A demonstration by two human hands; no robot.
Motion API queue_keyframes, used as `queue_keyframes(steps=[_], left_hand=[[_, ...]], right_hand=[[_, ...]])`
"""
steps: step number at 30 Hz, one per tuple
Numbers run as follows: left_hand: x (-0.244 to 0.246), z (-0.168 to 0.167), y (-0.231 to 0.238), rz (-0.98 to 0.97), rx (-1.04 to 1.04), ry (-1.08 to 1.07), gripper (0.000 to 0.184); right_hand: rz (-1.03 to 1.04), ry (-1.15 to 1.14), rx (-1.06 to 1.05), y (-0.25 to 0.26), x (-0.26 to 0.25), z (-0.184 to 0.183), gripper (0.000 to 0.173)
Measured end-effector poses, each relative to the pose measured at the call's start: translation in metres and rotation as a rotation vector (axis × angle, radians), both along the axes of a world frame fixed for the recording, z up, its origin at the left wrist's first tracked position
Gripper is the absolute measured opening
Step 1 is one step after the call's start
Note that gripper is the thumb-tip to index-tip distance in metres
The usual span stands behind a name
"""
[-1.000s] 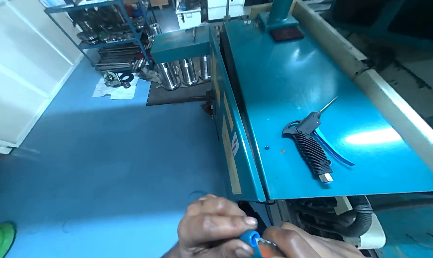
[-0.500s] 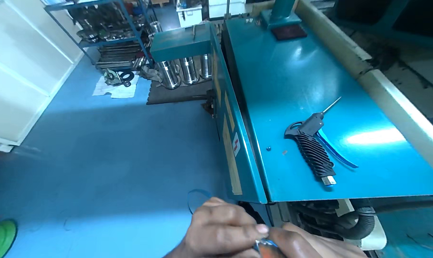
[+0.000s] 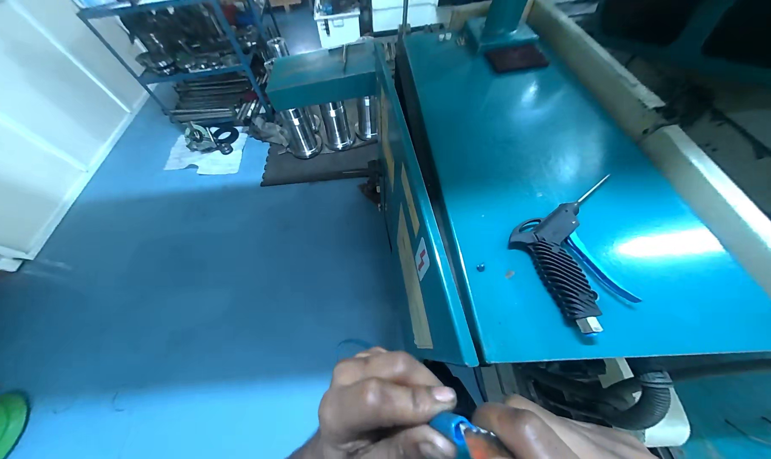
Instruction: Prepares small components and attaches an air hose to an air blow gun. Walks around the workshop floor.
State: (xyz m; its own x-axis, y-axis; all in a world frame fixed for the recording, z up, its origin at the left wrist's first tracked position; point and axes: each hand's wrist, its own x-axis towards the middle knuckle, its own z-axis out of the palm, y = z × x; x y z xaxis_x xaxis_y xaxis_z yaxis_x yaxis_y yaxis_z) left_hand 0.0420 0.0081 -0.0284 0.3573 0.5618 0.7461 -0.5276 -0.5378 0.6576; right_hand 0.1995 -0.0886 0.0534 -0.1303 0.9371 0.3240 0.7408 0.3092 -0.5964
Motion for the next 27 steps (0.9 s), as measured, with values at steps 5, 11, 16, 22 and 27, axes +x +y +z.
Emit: queue_keyframes(steps=[5,11,16,22,27], left_hand=[[-0.0022,0.0045,0.0022,-0.037,-0.015,0.008,0.02],[-0.0055,0.0059,0.0009,-0.069,0.035,0.063,0.023],[-0.0052,0.0084,-0.0028,-0.084,-0.01,0.016,0.024],[-0.0072,0.0032,0.0053,-0.131,-0.134,-0.08,0.021],[-0.0066,0.0042,0.0042,-0.162,-0.17,-0.094,0.021]], right_hand=[[0.041,0.034,0.006,0.0018,0.0001,-0.0005,0.04],[0.04,0.012,0.021,0.0038,-0.0006,-0.0011,0.04],[0.091,0.113,0.013,0.006,0.0007,0.0,0.041],[0.076,0.207,-0.008,0.0067,0.0018,0.0012,0.047],[0.096,0.152,-0.013,0.0078,-0.0034,-0.0019,0.044]])
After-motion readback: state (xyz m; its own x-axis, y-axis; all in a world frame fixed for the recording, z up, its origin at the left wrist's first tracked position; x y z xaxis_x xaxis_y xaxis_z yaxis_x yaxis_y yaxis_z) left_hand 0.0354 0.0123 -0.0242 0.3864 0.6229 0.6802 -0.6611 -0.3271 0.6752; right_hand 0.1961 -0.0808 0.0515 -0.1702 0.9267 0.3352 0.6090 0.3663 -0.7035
